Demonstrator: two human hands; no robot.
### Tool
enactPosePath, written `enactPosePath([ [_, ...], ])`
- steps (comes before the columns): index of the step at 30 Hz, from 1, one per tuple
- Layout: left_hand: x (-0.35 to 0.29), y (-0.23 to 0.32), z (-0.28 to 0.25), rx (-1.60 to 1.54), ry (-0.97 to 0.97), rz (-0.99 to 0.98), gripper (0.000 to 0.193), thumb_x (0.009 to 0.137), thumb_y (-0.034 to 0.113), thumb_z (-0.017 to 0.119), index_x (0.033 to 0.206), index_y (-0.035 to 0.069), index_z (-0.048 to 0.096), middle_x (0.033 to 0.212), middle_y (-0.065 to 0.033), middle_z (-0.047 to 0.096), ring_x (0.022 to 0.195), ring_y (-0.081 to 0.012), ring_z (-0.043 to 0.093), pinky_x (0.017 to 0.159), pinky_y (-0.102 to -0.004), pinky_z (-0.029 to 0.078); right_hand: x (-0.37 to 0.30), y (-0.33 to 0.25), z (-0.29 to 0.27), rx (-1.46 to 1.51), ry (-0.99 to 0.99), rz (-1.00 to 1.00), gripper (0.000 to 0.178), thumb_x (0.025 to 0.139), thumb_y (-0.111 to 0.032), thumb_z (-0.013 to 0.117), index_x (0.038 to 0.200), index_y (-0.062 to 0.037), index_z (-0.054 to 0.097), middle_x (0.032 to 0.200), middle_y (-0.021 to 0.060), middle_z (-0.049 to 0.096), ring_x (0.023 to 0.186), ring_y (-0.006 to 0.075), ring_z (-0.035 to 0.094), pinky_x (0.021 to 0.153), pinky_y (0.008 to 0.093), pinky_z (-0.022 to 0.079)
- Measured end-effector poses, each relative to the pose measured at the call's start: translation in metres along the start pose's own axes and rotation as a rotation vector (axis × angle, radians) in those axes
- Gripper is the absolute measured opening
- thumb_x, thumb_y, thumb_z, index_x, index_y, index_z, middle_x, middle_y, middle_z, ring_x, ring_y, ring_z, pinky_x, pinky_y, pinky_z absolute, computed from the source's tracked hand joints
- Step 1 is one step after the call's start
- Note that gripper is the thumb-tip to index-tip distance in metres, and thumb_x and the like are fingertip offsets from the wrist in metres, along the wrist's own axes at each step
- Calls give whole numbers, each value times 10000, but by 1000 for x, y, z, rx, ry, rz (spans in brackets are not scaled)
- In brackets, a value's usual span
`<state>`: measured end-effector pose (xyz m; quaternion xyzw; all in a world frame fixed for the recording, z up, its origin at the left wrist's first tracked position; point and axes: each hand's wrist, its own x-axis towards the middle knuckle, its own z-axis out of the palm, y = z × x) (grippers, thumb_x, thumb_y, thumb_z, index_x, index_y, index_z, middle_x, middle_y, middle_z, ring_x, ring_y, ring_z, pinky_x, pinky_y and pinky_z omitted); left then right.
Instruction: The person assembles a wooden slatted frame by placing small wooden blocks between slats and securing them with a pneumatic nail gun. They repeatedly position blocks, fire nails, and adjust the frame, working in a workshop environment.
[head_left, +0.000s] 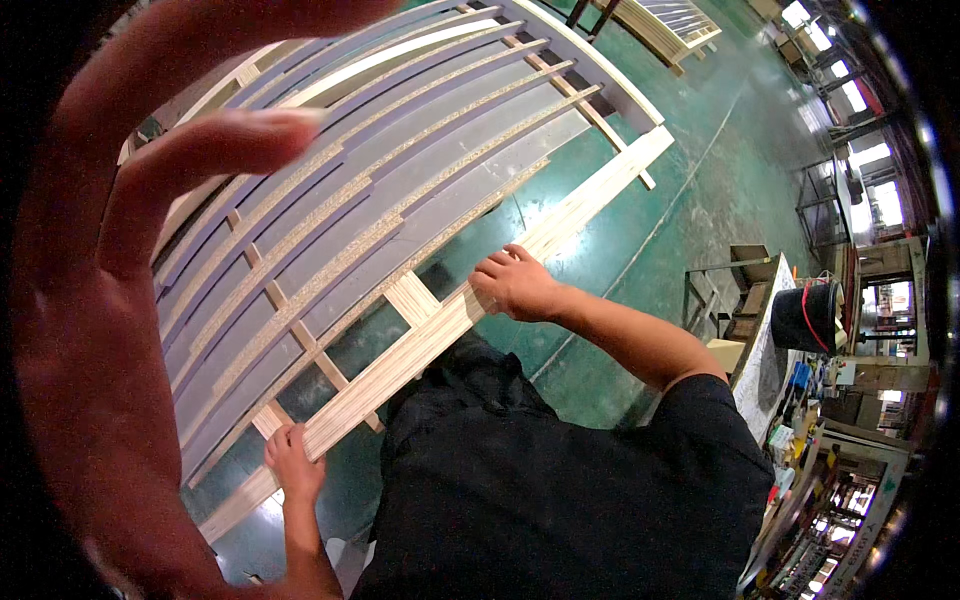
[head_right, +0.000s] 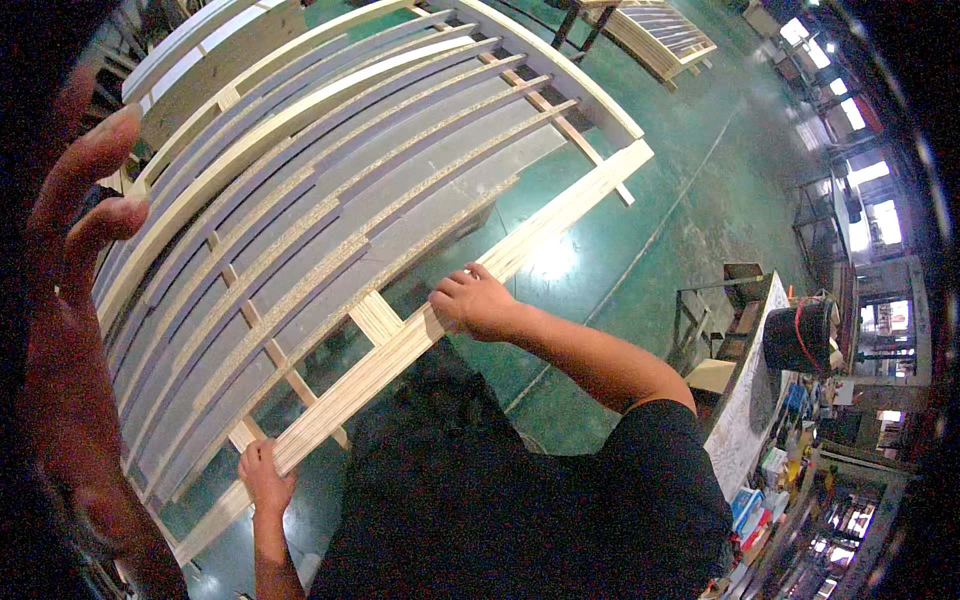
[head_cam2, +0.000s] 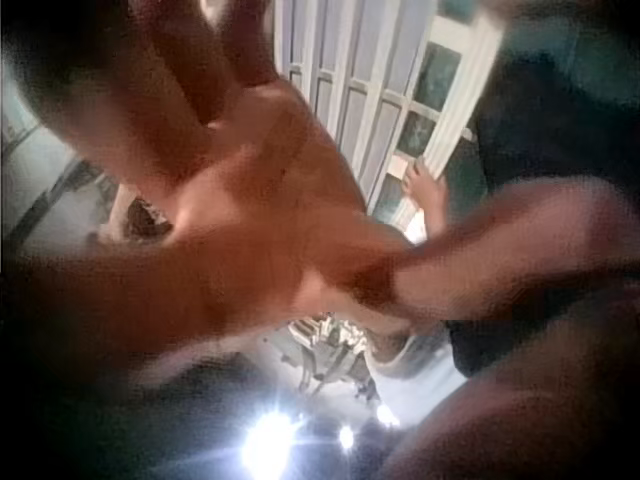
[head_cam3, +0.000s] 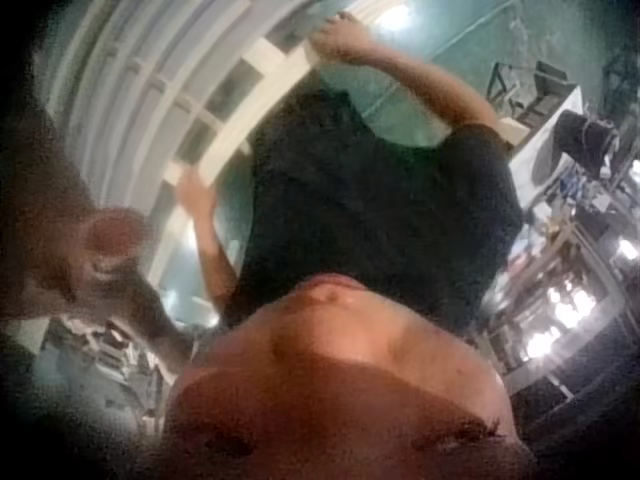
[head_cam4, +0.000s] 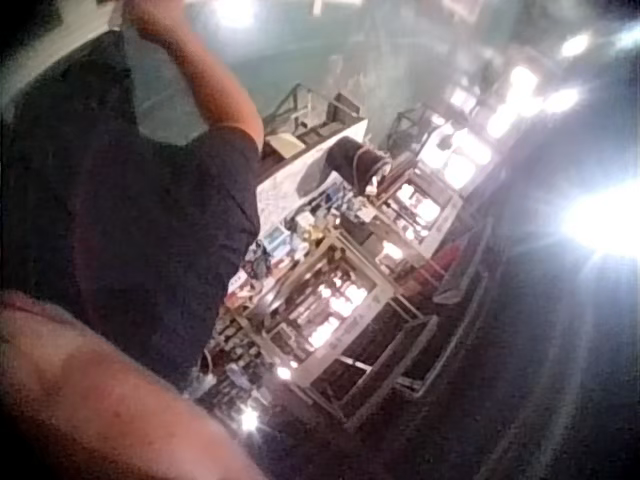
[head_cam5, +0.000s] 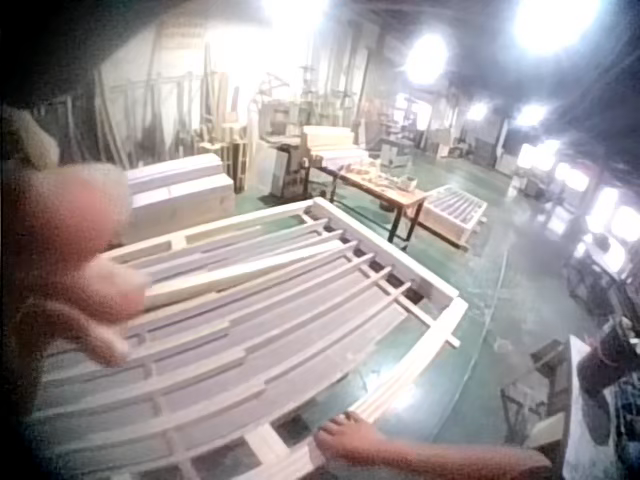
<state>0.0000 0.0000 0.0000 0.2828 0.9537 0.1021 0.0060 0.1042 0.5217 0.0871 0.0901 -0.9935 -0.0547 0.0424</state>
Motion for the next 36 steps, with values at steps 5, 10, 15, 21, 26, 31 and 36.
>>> enactPosePath([
  [5,-142,-22,-81,35,-200,-78,688,661,85,853,1301,123,605,1366,-126,544,1327,-356,460,1147,-501,302,-75,-97,1,242,-262,57,556,812,-251,802,1306,-150,566,1319,67,602,1302,279,536,1148,520,361],
  [10,-145,-58,-78,103,-278,15,803,610,134,899,1340,113,565,1386,-135,517,1300,-367,487,1063,-500,402,-81,-99,-5,261,-279,57,555,800,-249,806,1292,-148,567,1302,68,609,1281,279,547,1113,503,385],
  [15,-156,-56,-81,-2,-266,-19,732,624,128,885,1297,108,596,1290,-106,565,1209,-347,530,1008,-483,431,-66,-93,-2,258,-294,23,571,795,-257,817,1291,-151,555,1275,69,619,1271,281,554,1101,507,393],
  [21,-126,-30,-86,-32,-275,54,637,647,162,869,1235,115,628,1204,-88,608,1155,-342,549,975,-475,445,-68,-81,-2,223,-359,53,529,812,-282,810,1265,-153,568,1302,84,617,1284,302,557,1142,566,361],
  [26,-119,-47,-92,-12,-333,70,604,672,242,877,1220,134,647,1235,-90,618,1185,-348,543,986,-479,448,-76,-85,10,232,-331,86,399,893,-318,682,1218,-120,563,1236,110,632,1234,324,585,1091,615,381],
  [31,-143,-64,-78,-28,-277,-30,673,701,298,887,1318,182,645,1379,-106,574,1313,-351,492,1056,-542,417,-65,-89,-3,277,-339,15,521,822,-324,762,1254,-92,587,1340,150,617,1272,352,563,1069,547,382],
  [36,-158,-79,-68,-27,-298,0,726,684,350,891,1348,242,618,1401,-101,534,1328,-355,466,1020,-550,416,-74,-99,1,328,-340,7,597,730,-182,825,1252,-79,555,1259,152,599,1224,379,542,1056,530,383],
])
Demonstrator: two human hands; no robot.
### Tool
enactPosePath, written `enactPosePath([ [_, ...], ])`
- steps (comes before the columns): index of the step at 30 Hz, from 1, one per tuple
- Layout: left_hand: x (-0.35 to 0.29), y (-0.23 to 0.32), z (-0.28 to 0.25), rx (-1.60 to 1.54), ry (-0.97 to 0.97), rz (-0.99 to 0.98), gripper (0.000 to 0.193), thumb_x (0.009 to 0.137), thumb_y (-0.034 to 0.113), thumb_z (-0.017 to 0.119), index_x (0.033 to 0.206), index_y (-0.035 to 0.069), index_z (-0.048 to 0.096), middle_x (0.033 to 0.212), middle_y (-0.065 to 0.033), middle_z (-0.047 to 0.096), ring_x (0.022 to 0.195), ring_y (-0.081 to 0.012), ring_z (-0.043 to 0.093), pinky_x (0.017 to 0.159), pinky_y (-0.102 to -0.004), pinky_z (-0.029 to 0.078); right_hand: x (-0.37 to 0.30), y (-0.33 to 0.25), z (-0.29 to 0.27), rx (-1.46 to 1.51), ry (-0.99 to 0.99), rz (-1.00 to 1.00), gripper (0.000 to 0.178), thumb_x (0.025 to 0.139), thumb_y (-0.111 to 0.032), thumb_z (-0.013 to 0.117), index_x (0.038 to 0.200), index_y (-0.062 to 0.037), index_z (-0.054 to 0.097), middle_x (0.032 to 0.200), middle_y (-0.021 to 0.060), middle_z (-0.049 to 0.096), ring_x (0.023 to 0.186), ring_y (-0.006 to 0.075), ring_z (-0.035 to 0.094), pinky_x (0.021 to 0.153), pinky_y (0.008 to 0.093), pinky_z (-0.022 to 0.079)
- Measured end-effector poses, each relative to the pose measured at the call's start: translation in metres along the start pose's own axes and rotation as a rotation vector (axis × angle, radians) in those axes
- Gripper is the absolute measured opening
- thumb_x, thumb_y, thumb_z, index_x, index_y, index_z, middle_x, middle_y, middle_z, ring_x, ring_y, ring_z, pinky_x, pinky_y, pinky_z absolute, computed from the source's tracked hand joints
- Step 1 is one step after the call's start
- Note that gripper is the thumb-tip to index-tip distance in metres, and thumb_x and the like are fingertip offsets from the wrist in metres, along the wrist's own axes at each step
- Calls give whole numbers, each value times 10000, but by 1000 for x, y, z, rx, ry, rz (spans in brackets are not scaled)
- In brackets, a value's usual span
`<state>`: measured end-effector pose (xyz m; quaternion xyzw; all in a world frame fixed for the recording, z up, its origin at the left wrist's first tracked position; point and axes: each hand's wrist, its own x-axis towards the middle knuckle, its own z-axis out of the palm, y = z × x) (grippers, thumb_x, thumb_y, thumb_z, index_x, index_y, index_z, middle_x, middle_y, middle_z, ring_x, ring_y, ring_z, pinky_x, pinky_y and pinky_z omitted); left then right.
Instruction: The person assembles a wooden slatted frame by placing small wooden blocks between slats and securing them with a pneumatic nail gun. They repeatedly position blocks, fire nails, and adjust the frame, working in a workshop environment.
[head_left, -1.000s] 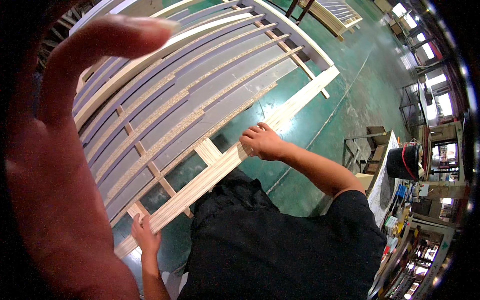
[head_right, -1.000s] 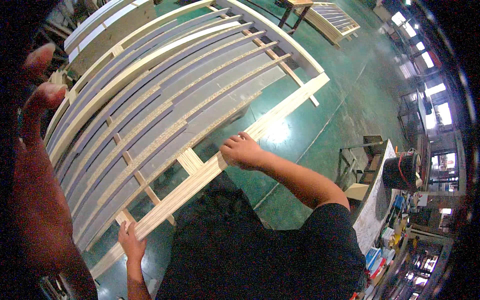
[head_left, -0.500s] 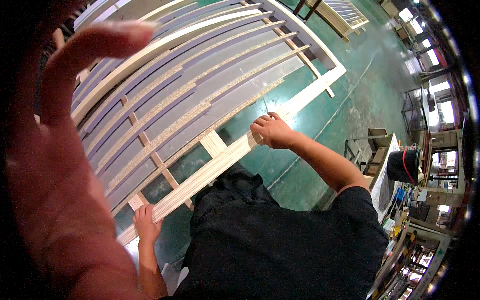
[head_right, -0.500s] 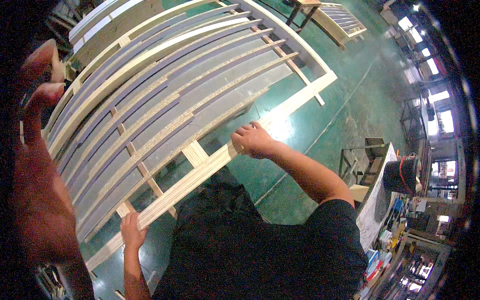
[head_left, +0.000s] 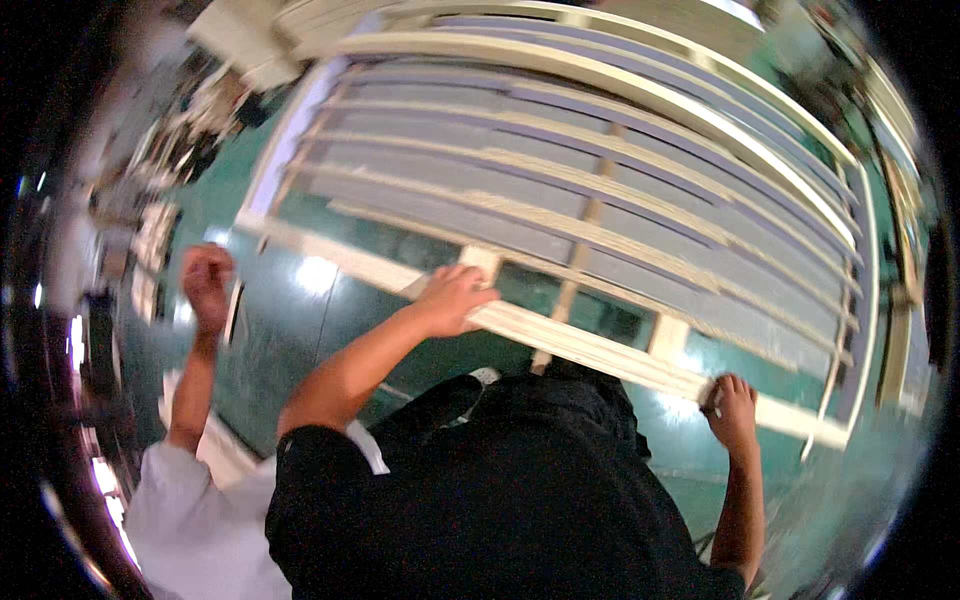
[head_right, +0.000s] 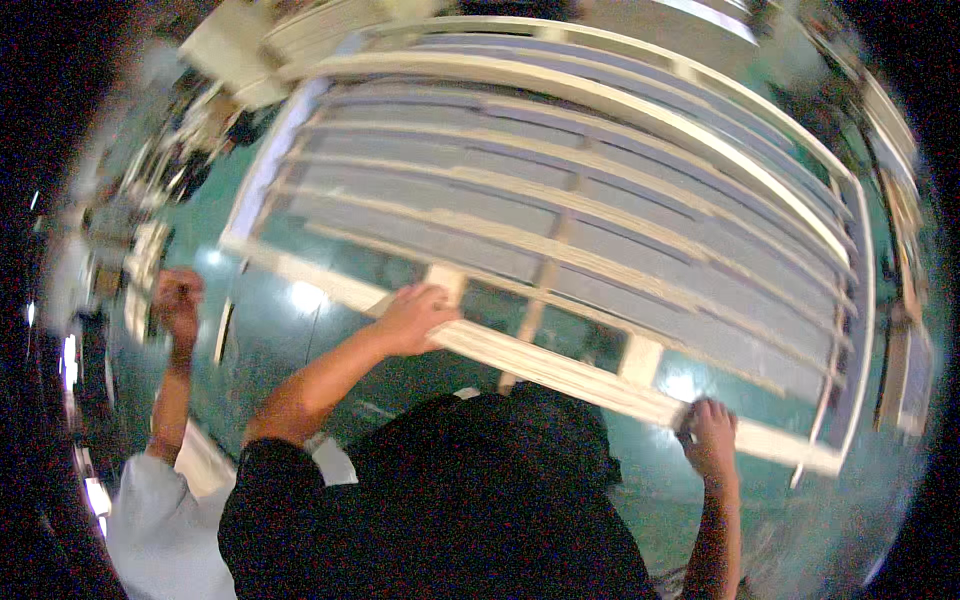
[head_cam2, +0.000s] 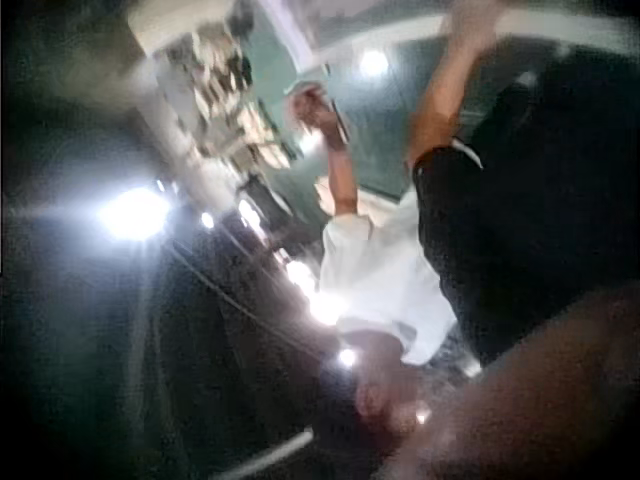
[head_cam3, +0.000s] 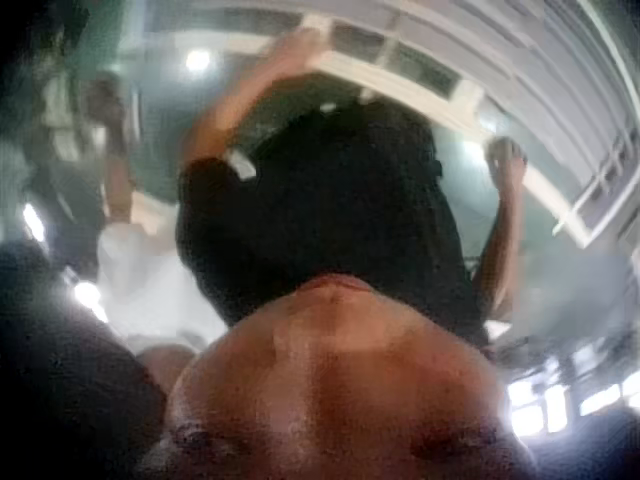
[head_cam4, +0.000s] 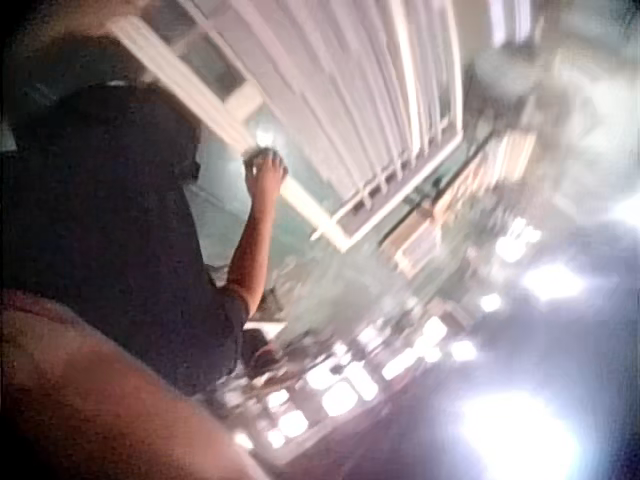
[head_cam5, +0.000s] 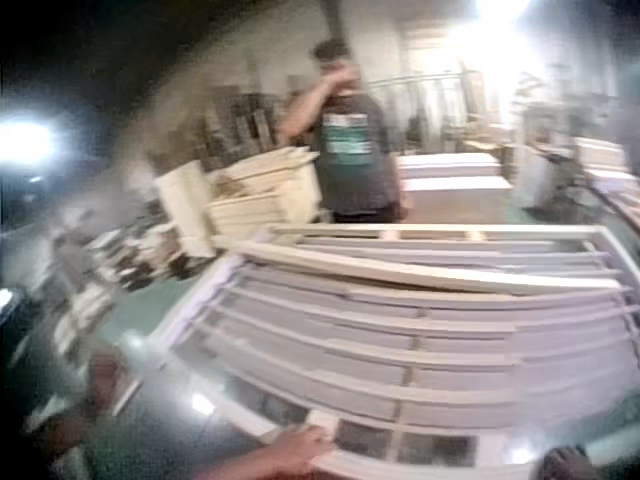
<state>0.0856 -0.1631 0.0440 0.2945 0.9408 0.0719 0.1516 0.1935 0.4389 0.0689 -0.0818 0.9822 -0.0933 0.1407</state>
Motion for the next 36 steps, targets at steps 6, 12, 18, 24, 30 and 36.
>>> enactPosePath([
  [6,-13,-26,-24,84,-54,-85,882,728,417,887,1488,231,479,1405,-97,515,1323,-306,476,1029,-531,394,0,-11,14,-60,36,65,764,578,-136,934,1237,-77,552,1242,130,587,1208,359,536,1075,515,366],
  [12,-37,-75,-17,138,-145,-164,649,750,348,838,1329,198,587,1290,-59,595,1257,-309,547,1044,-577,408,8,-5,18,-54,0,40,728,548,-204,938,1174,-97,582,1176,116,608,1158,359,551,1058,508,372],
  [18,-33,-77,-15,71,-70,-93,457,770,339,811,1157,185,625,1156,-39,633,1188,-314,593,970,-536,463,7,4,13,-19,-21,44,709,526,-159,938,1145,-85,602,1165,119,622,1140,360,570,1038,508,393],
  [24,-29,-72,-12,30,-8,-48,428,770,362,799,1118,185,624,1088,-35,617,1120,-313,600,904,-545,481,6,9,6,-18,-42,25,695,533,-150,935,1139,-86,601,1171,124,627,1124,365,588,997,511,431],
  [30,-9,-80,-11,-10,-7,20,513,693,345,829,1139,190,626,1108,-35,608,1126,-306,582,886,-550,478,12,21,9,-101,-117,36,673,597,-237,928,1153,-68,590,1152,151,626,1121,378,595,976,492,470],
  [36,-17,-75,-13,-26,-59,-107,608,630,253,861,1195,172,651,1201,-96,597,1202,-348,553,965,-528,468,32,2,-6,-180,-153,44,608,674,-325,907,1107,-46,585,1086,160,628,1094,384,598,948,489,494],
])
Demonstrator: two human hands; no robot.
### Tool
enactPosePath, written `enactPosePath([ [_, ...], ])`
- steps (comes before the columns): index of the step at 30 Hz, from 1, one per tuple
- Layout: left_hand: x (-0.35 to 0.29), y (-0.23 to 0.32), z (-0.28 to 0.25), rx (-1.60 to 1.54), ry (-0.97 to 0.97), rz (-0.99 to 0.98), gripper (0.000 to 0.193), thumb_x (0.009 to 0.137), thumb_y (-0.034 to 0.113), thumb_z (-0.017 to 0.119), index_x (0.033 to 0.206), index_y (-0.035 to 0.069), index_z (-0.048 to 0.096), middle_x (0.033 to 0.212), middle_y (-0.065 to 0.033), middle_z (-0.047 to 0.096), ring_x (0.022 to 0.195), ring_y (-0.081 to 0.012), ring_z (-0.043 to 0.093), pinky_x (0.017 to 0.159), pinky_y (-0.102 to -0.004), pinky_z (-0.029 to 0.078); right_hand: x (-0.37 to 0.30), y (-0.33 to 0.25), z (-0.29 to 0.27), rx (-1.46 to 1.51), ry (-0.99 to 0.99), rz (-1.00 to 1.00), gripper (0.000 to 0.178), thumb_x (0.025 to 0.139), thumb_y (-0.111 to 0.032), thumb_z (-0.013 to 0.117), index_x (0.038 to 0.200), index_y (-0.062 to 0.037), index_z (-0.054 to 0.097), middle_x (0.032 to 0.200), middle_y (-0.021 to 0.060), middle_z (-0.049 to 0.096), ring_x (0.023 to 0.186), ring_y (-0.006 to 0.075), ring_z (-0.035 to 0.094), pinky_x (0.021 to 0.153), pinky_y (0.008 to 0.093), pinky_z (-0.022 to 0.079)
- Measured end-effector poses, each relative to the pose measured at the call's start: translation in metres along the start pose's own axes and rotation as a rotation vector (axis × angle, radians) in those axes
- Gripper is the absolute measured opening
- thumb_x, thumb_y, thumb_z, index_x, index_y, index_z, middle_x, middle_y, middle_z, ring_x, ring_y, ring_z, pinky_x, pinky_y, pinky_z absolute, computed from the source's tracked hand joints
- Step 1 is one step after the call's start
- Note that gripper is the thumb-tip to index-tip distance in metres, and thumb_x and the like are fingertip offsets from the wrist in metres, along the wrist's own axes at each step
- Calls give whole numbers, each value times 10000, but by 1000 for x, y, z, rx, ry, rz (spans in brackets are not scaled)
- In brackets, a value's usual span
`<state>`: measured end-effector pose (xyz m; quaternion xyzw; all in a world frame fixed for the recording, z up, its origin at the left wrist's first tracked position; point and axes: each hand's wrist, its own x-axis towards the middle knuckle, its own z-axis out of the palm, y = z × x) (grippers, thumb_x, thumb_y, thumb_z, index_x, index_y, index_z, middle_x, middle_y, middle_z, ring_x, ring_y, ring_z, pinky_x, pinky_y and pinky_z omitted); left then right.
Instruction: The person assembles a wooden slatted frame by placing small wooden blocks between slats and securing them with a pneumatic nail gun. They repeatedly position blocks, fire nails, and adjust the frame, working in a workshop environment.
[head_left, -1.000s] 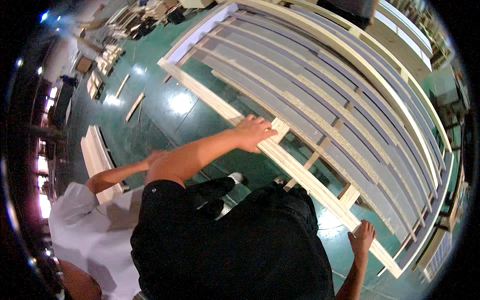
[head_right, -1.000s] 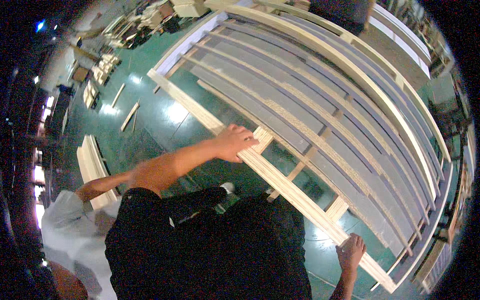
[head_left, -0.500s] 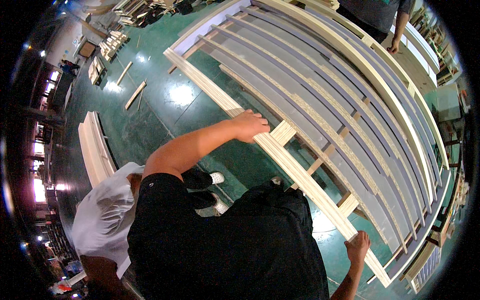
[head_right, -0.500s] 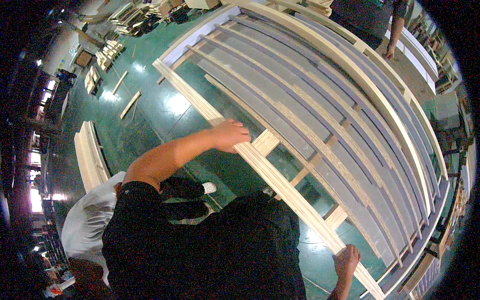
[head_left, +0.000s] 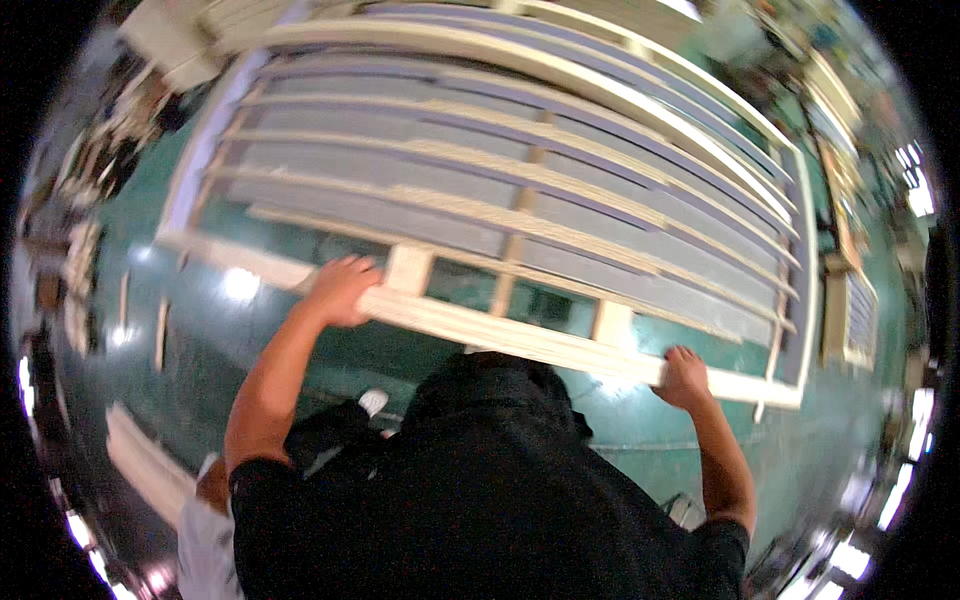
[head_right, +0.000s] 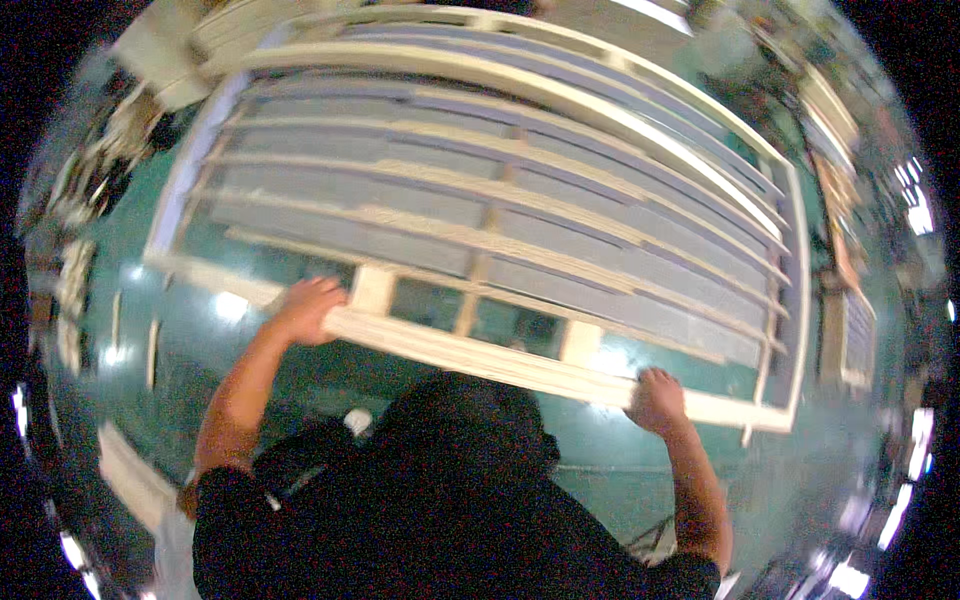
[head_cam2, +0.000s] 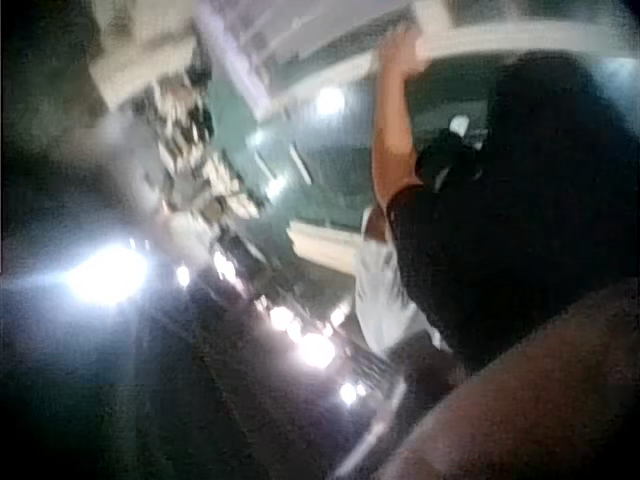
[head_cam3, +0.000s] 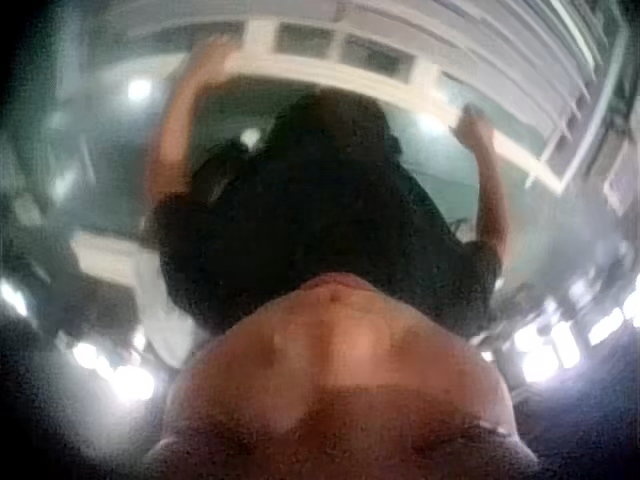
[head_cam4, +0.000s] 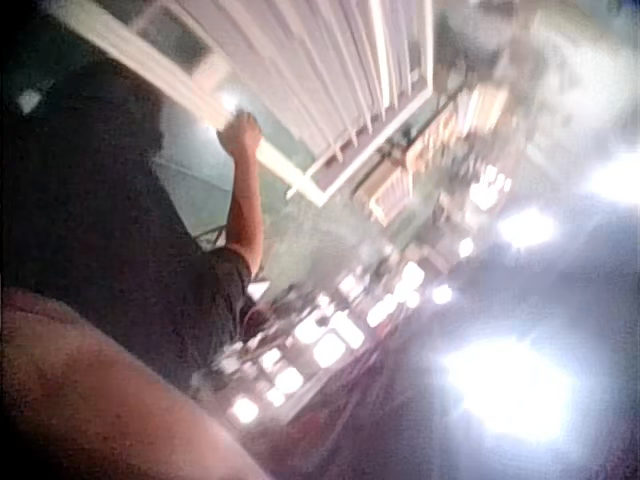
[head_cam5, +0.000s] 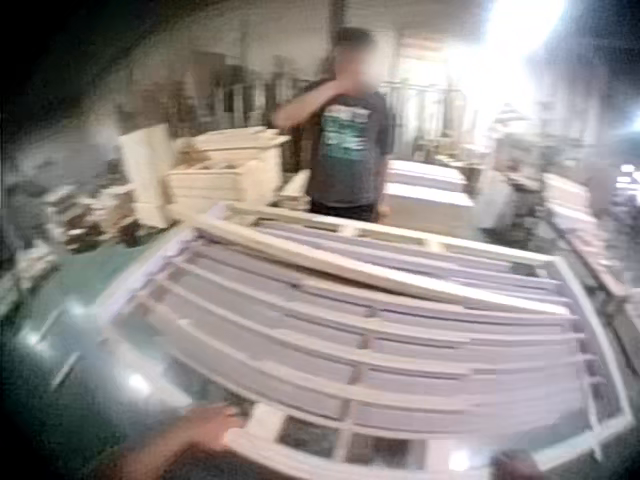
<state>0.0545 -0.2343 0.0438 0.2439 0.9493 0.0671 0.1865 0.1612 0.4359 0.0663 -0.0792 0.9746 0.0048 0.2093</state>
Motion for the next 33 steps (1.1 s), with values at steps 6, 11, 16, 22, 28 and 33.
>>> enactPosePath([
  [6,-3,4,0,6,73,5,500,608,260,885,1049,178,662,1089,-62,594,1129,-316,562,933,-493,420,-4,1,0,47,31,-41,510,701,-345,822,1116,-115,634,1118,103,669,1086,339,650,912,507,522],
  [11,-2,3,2,-23,75,20,458,608,247,884,1004,165,669,1055,-65,589,1095,-320,557,920,-477,425,-7,2,1,29,31,-53,433,730,-307,736,1101,-103,650,1085,111,681,1083,328,666,870,521,538],
  [16,-4,8,-6,30,34,-11,451,598,213,872,994,150,664,1055,-63,588,1091,-330,555,925,-479,433,-7,10,15,64,138,-120,432,689,-270,760,1057,-120,591,1022,97,642,1009,324,662,818,516,539],
  [22,-2,15,-10,29,84,-23,460,601,204,866,1008,154,657,1046,-59,587,1085,-315,558,913,-460,415,-9,2,9,38,68,-36,511,671,-294,791,1117,-138,598,1090,74,649,1058,316,649,877,521,519],
  [28,-2,16,-11,41,101,-42,462,602,207,871,1007,155,655,1048,-59,589,1081,-307,559,914,-453,399,-6,0,6,46,55,-6,490,694,-313,782,1121,-135,621,1108,80,656,1089,309,640,915,522,503],
  [33,-3,4,-1,33,133,-16,529,597,224,892,1069,163,661,1078,-55,595,1104,-318,557,922,-478,407,3,-2,11,-19,45,31,493,688,-336,790,1092,-105,629,1117,115,657,1095,348,635,936,542,502],
])
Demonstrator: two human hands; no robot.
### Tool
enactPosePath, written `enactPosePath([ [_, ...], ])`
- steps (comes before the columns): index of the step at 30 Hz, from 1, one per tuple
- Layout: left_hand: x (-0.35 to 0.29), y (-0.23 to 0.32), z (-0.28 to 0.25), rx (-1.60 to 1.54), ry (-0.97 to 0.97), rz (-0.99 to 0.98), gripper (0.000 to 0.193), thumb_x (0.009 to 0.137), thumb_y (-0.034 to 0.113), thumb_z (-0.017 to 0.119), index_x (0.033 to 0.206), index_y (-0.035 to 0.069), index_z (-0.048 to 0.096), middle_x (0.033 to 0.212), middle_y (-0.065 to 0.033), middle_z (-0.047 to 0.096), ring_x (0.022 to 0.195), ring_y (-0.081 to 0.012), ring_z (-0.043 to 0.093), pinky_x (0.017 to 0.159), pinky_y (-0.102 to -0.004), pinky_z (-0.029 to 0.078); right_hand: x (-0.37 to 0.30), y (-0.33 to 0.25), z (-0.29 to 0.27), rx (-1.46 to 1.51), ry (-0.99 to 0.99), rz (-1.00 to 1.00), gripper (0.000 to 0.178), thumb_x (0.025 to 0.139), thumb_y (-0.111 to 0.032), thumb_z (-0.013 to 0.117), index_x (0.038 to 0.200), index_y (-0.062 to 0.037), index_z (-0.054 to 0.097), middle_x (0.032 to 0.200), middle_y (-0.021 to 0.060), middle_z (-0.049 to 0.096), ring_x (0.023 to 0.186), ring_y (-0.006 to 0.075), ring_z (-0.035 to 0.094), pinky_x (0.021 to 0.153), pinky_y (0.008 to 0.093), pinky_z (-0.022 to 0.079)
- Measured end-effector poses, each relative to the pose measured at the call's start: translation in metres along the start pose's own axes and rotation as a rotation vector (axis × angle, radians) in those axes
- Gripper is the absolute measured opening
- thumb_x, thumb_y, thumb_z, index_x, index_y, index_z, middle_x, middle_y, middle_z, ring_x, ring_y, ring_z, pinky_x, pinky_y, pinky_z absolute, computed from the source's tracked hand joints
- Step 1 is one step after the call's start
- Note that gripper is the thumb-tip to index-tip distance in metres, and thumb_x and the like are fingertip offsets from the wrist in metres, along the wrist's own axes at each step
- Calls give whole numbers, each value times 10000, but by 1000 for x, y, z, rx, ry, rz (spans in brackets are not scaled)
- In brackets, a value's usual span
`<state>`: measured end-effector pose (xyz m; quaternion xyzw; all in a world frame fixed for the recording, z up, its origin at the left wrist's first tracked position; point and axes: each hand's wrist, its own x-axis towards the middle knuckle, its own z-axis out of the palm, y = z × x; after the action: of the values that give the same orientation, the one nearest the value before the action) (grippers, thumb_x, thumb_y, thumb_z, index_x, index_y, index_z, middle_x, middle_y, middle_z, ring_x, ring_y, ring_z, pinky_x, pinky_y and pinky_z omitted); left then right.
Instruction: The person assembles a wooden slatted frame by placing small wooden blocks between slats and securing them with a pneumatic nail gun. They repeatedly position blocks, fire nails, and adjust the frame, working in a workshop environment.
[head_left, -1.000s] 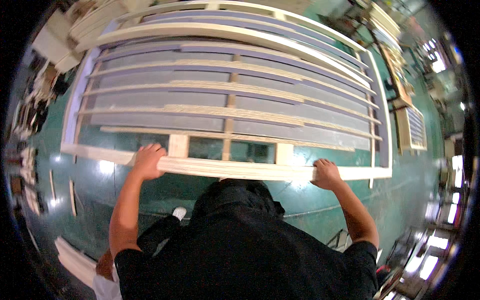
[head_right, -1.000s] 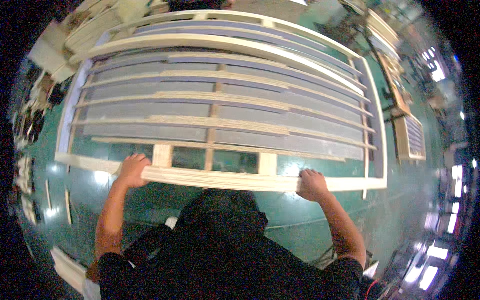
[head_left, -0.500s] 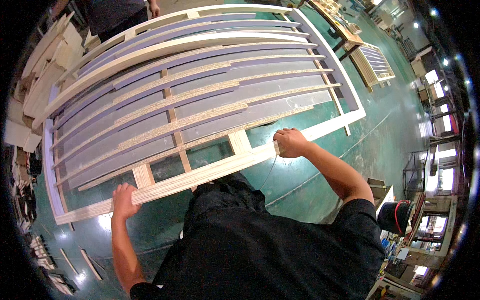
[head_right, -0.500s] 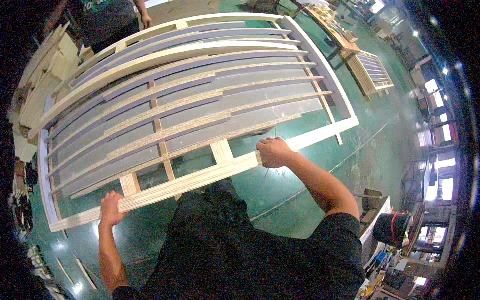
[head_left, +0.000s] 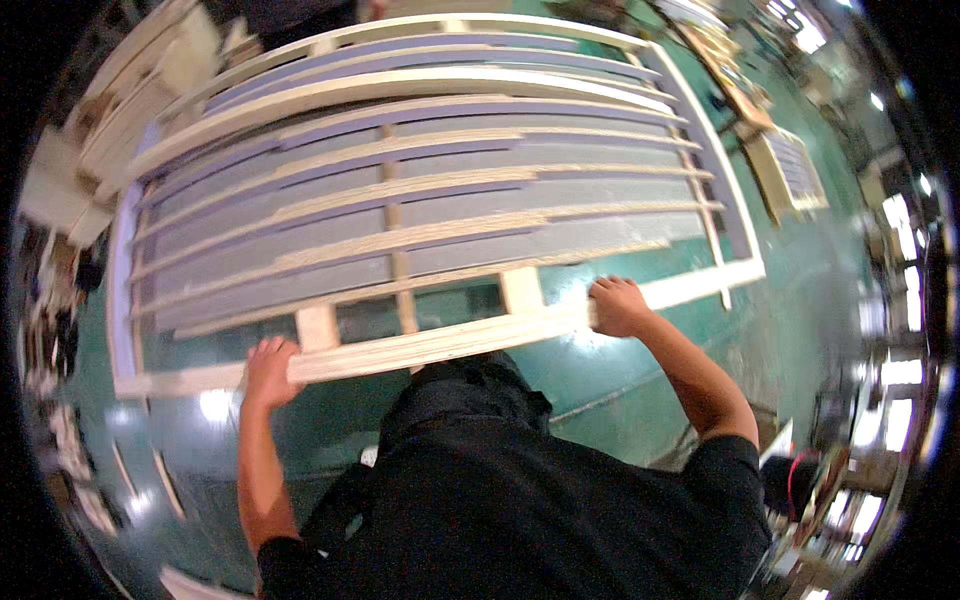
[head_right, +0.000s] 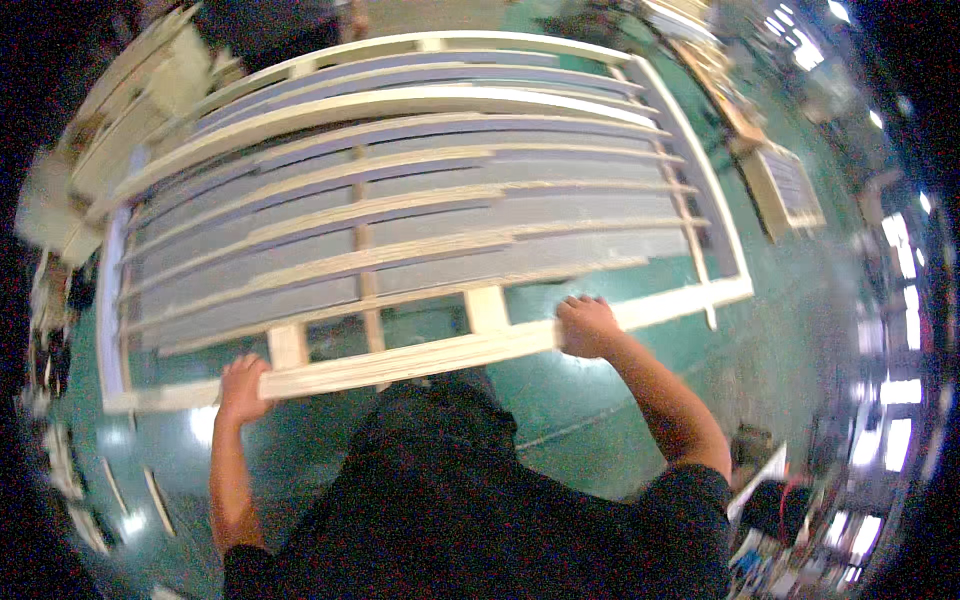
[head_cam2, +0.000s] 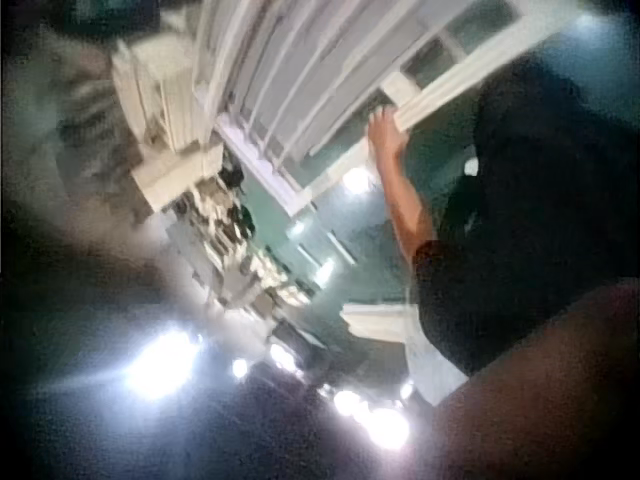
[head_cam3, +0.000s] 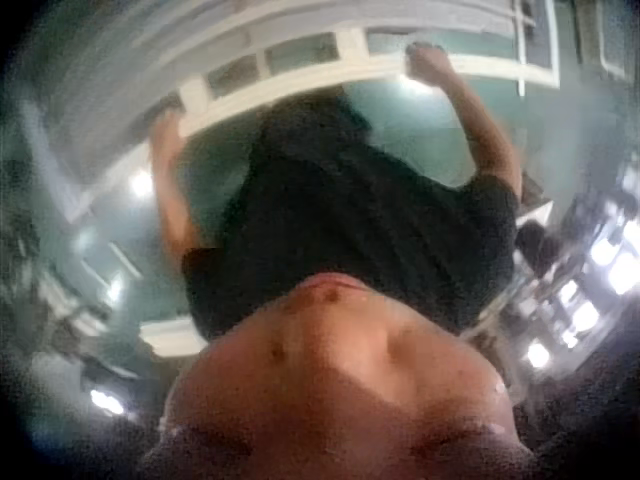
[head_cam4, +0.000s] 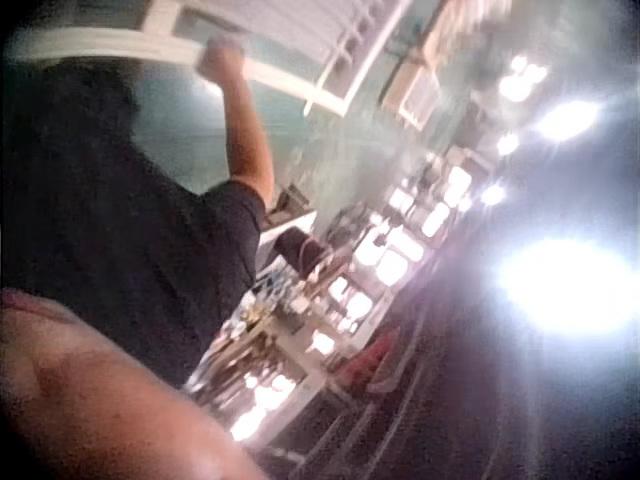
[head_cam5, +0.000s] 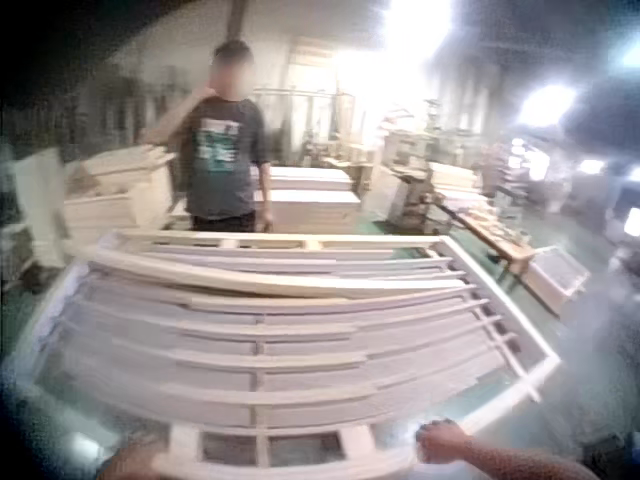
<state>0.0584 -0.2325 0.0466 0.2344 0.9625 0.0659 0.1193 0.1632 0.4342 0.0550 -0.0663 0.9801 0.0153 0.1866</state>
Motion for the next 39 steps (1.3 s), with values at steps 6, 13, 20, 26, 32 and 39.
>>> enactPosePath([
  [6,-5,-4,-7,30,-119,1,600,674,254,874,1219,187,631,1222,-65,587,1224,-311,535,1003,-511,395,-18,-5,1,102,-3,-8,668,598,-265,943,1152,-83,619,1152,125,615,1148,369,575,983,512,453],
  [13,11,10,-17,62,-203,-44,568,685,221,888,1182,175,617,1211,-53,566,1208,-283,525,967,-487,385,-19,-11,-14,90,29,48,621,570,-216,922,1096,-88,618,1075,114,634,1087,359,590,949,495,458],
  [20,9,10,-8,51,-114,-32,505,643,236,868,1085,199,628,1131,-42,584,1168,-290,543,949,-487,385,-16,3,-3,136,75,-24,637,555,-197,924,1103,-90,617,1069,108,642,1080,354,594,927,497,455],
  [26,10,9,-8,59,-151,-45,560,625,232,886,1118,191,625,1151,-50,582,1171,-294,543,948,-492,386,-14,2,-5,117,44,1,628,563,-205,923,1102,-90,623,1077,108,639,1087,350,593,936,491,456],
  [32,3,5,-10,72,-117,-13,585,615,244,897,1129,186,622,1145,-51,589,1175,-298,545,941,-500,393,-15,-11,-8,119,10,26,637,567,-205,926,1110,-81,617,1097,105,627,1093,346,588,957,485,455],
  [39,2,1,-9,91,-171,-55,600,619,248,895,1154,187,628,1166,-62,592,1177,-310,550,974,-510,400,-16,-14,-9,83,-19,34,615,615,-264,906,1138,-104,625,1148,104,631,1137,339,590,973,498,458],
])
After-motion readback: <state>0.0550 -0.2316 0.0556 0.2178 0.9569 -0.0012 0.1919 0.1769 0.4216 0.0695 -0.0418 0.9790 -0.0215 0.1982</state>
